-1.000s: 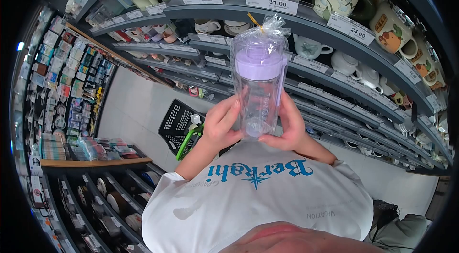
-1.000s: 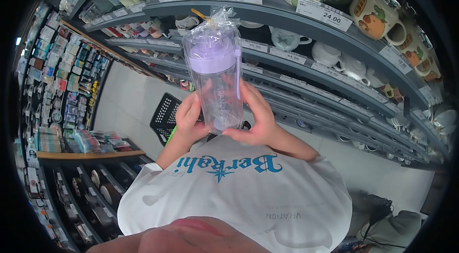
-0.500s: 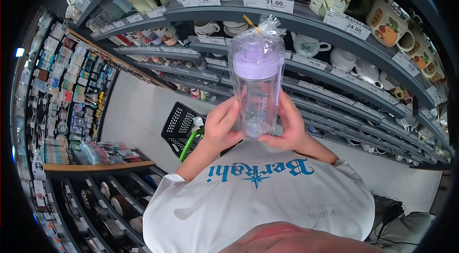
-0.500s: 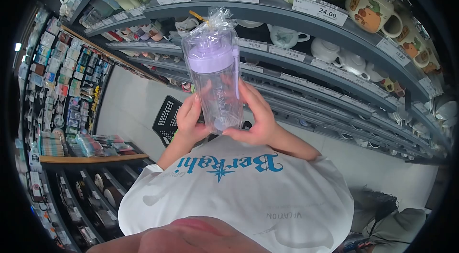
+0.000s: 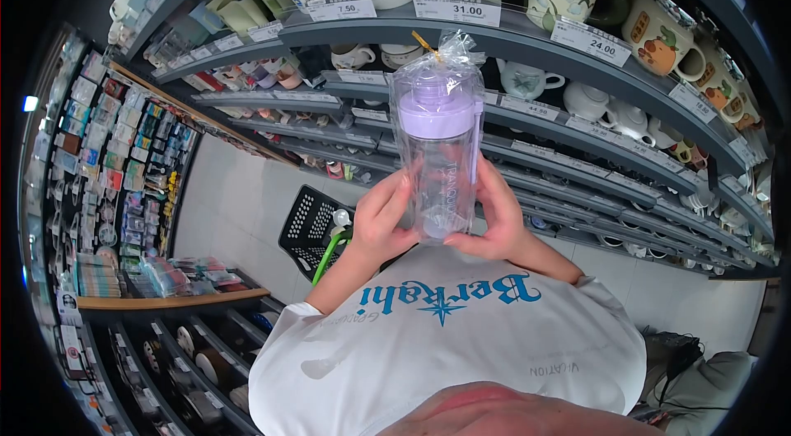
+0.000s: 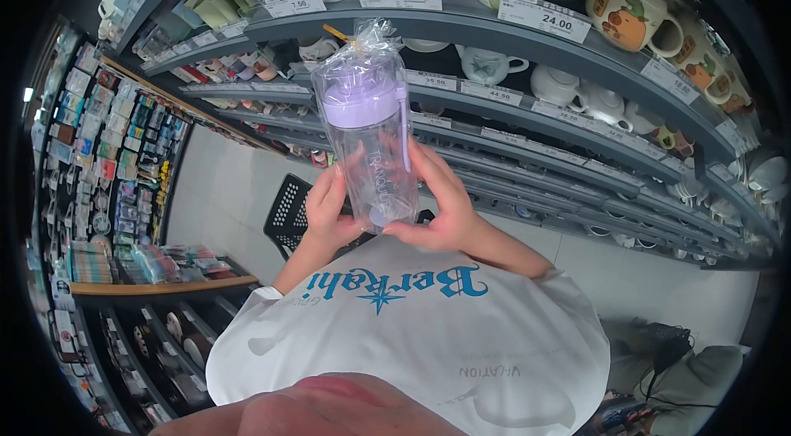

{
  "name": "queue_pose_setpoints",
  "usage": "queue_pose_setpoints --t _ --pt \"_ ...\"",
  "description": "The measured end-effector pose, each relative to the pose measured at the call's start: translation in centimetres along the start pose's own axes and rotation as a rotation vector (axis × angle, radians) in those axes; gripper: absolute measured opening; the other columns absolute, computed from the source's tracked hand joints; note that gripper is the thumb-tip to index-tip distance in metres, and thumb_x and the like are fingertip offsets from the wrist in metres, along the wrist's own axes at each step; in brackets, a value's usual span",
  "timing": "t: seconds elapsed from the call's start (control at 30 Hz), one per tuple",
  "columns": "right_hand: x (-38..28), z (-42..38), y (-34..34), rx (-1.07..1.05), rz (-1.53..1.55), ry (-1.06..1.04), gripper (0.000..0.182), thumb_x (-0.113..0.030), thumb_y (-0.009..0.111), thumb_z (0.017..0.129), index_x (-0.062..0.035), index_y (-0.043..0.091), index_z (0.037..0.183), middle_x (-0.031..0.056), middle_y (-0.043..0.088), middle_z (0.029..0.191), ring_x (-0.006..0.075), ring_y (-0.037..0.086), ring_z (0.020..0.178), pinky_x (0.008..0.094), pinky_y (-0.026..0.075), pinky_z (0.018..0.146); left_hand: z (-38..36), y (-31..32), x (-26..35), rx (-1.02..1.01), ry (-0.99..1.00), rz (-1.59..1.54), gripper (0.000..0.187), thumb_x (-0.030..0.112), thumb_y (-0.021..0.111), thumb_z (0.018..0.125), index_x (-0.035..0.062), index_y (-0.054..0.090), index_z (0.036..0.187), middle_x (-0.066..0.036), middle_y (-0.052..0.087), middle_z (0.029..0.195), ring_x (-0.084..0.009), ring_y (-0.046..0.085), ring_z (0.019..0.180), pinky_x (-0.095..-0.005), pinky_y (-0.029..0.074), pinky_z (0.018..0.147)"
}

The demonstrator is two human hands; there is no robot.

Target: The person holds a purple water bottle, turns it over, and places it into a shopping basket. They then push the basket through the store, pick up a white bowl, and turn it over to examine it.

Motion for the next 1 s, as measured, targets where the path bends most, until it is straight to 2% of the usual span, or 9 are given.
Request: queue_pose_setpoints --t 0.5,0.67,0.77,0.83,0.9,1.0 --pt "-0.2 0.9 -0.1 -0.025 -0.033 0.049 0.096 -0.021 0.080 0.068 0.0027 0.024 0.143 0.0236 0.039 0.138 0.0338 0.045 0.122 0.0384 0.042 0.094 -0.1 0.5 -0.5 -0.019 -0.022 0.000 0.092 0.017 0.083 0.059 -0.0054 0.037 0.135 -0.030 0.055 0.118 -0.0339 0.064 0.092 -0.0348 0.055 0.072" --pt "0.6 0.6 -0.1 0.012 0.096 0.104 0.098 -0.026 0.082 0.067 0.0014 0.025 0.143 0.0230 0.037 0.139 0.0333 0.045 0.121 0.0402 0.041 0.095 -0.2 0.7 -0.5 -0.037 -0.038 0.004 0.096 0.016 0.083 0.059 -0.0050 0.033 0.137 -0.028 0.055 0.120 -0.0317 0.064 0.091 -0.0341 0.054 0.073" --pt "-0.5 0.8 -0.4 -0.018 -0.042 0.047 0.099 -0.028 0.083 0.066 0.0008 0.027 0.142 0.0232 0.035 0.138 0.0330 0.045 0.119 0.0402 0.042 0.093 -0.3 0.9 -0.5 -0.044 -0.063 -0.032 0.100 0.015 0.083 0.058 -0.0053 0.028 0.139 -0.027 0.055 0.121 -0.0309 0.064 0.093 -0.0340 0.054 0.074" --pt "-0.4 0.6 -0.4 -0.036 -0.060 0.053 0.100 -0.028 0.084 0.065 0.0009 0.028 0.142 0.0231 0.034 0.137 0.0332 0.046 0.118 0.0402 0.042 0.093 -0.8 1.6 -1.5 -0.091 -0.187 -0.079 0.106 0.012 0.082 0.059 -0.0060 0.018 0.142 -0.025 0.054 0.124 -0.0326 0.063 0.098 -0.0349 0.053 0.076" --pt "-0.5 0.5 -0.4 -0.053 -0.077 0.060 0.100 -0.027 0.085 0.063 0.0010 0.029 0.141 0.0229 0.033 0.136 0.0333 0.046 0.117 0.0403 0.043 0.093 -1.8 2.3 -2.1 -0.122 -0.229 -0.087 0.107 0.011 0.080 0.060 -0.0063 0.013 0.142 -0.024 0.053 0.125 -0.0340 0.063 0.100 -0.0354 0.053 0.077" --pt "-1.8 0.9 0.0 -0.075 -0.185 -0.053 0.100 -0.026 0.086 0.061 -0.0006 0.031 0.141 0.0222 0.030 0.135 0.0343 0.046 0.116 0.0411 0.043 0.093 -2.0 3.0 -2.2 -0.180 -0.304 -0.098 0.111 0.009 0.078 0.061 -0.0063 0.004 0.143 -0.022 0.052 0.128 -0.0360 0.061 0.103 -0.0363 0.052 0.079"
Point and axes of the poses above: each hand's wrist, its own z-axis towards the middle knuckle, its own y-axis out of the palm, x = y × z, the point moved 10 cm from there along z, towards the middle knuckle
